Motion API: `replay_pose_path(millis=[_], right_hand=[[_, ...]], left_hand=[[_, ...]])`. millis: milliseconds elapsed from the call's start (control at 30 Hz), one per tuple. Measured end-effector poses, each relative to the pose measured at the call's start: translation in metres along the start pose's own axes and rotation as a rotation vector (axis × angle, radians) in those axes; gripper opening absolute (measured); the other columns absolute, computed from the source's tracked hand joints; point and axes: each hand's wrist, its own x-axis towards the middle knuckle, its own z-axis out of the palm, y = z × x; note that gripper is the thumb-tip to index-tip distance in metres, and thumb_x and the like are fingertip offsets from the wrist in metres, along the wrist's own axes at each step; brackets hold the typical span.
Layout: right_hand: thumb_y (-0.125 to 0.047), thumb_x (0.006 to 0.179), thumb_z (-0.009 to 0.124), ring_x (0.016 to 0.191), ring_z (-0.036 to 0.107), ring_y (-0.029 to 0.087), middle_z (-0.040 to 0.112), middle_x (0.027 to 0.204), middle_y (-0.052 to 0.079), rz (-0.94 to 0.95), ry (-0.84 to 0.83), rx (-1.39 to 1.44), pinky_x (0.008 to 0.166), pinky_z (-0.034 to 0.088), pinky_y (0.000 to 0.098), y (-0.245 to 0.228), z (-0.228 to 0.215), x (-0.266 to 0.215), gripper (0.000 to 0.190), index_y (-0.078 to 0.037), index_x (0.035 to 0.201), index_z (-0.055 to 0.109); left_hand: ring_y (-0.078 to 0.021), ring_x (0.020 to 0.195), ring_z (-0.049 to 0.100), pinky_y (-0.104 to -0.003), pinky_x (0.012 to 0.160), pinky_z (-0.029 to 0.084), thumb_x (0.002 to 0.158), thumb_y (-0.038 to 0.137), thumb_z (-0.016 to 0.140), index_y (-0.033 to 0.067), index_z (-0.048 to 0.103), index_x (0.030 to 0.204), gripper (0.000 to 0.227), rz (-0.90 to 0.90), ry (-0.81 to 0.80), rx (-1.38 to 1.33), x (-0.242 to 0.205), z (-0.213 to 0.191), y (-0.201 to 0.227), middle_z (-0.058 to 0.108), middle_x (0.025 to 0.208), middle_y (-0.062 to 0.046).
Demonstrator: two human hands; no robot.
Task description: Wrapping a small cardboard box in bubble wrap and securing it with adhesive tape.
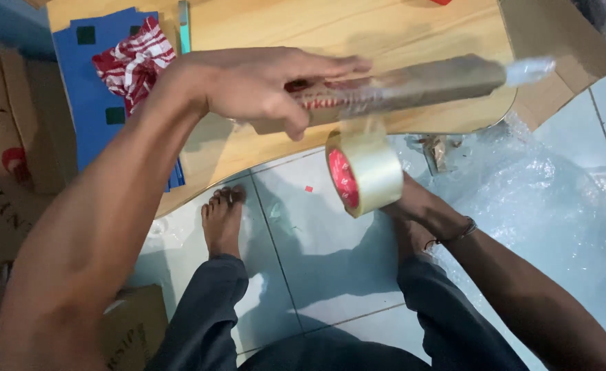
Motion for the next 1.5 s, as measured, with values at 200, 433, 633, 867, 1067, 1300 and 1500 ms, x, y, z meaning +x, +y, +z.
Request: replay_pose_path(millis=[200, 433, 633, 867, 1067, 1300, 1500], right_hand=[[-0.021, 0.097, 0.062, 0.089, 0.059, 0.026, 0.059, 0.111, 0.018, -0.022, -0.074, 0.137, 0.074, 0.05, 0.0364, -0.004, -0.009, 0.002, 0.044, 0.0, 0.133, 0.046], [-0.021, 0.099, 0.062, 0.079, 0.06, 0.025, 0.062, 0.102, 0.018, -0.045, -0.139, 0.275, 0.066, 0.049, 0.0354, 0.002, -0.006, -0.008, 0.037, 0.0, 0.128, 0.05], [-0.02, 0.101, 0.062, 0.069, 0.06, 0.024, 0.064, 0.093, 0.017, -0.058, -0.211, 0.408, 0.058, 0.048, 0.0344, 0.007, -0.002, -0.011, 0.031, 0.0, 0.124, 0.053], [-0.022, 0.103, 0.061, 0.057, 0.061, 0.022, 0.065, 0.079, 0.016, -0.028, -0.267, 0.543, 0.05, 0.047, 0.0309, 0.008, 0.013, -0.019, 0.026, 0.001, 0.113, 0.057], [-0.027, 0.109, 0.048, 0.056, 0.06, 0.024, 0.064, 0.075, 0.019, 0.078, 0.06, 0.465, 0.043, 0.038, 0.0289, 0.006, 0.026, -0.038, 0.031, 0.002, 0.109, 0.056], [-0.012, 0.11, 0.025, 0.056, 0.068, 0.028, 0.067, 0.078, 0.021, -0.06, 0.264, 0.27, 0.026, 0.032, 0.0235, -0.013, 0.043, -0.049, 0.043, -0.029, 0.149, 0.028], [0.016, 0.092, 0.044, 0.056, 0.058, 0.024, 0.066, 0.073, 0.02, -0.137, 0.292, -0.097, 0.035, 0.037, 0.0293, -0.011, 0.039, -0.047, 0.033, 0.0, 0.12, 0.052]], left_hand=[[-0.0237, 0.12, 0.057, -0.029, 0.094, 0.044, 0.065, 0.013, 0.063, 0.0107, 0.052, 0.149, 0.085, -0.012, 0.01, -0.381, 0.001, 0.008, -0.021, 0.056, 0.149, -0.009], [-0.0191, 0.107, 0.053, -0.025, 0.083, 0.04, 0.06, 0.017, 0.061, 0.0062, 0.062, 0.141, 0.081, -0.041, 0.048, -0.379, 0.003, 0.004, -0.03, 0.063, 0.134, -0.002], [-0.0192, 0.119, 0.057, -0.024, 0.095, 0.042, 0.059, 0.013, 0.06, 0.0132, 0.056, 0.147, 0.088, -0.047, -0.017, -0.408, 0.004, 0.0, -0.018, 0.062, 0.145, 0.0], [-0.016, 0.091, 0.059, -0.026, 0.081, 0.049, 0.065, 0.02, 0.067, 0.0113, 0.067, 0.138, 0.073, -0.114, 0.01, -0.34, 0.004, -0.007, -0.016, 0.071, 0.113, 0.002], [-0.0218, 0.106, 0.063, -0.032, 0.087, 0.048, 0.07, 0.022, 0.074, 0.0097, 0.069, 0.132, 0.064, 0.082, 0.133, -0.127, -0.002, -0.013, -0.011, 0.067, 0.133, -0.001], [-0.0156, 0.081, 0.058, -0.028, 0.07, 0.045, 0.077, 0.016, 0.08, 0.0027, 0.075, 0.122, 0.048, 0.145, 0.237, -0.094, -0.011, -0.016, -0.012, 0.071, 0.111, -0.002], [-0.0142, 0.08, 0.061, -0.027, 0.072, 0.049, 0.076, 0.02, 0.078, 0.0049, 0.075, 0.122, 0.048, 0.105, 0.237, -0.109, -0.008, -0.014, -0.016, 0.074, 0.106, 0.003]])
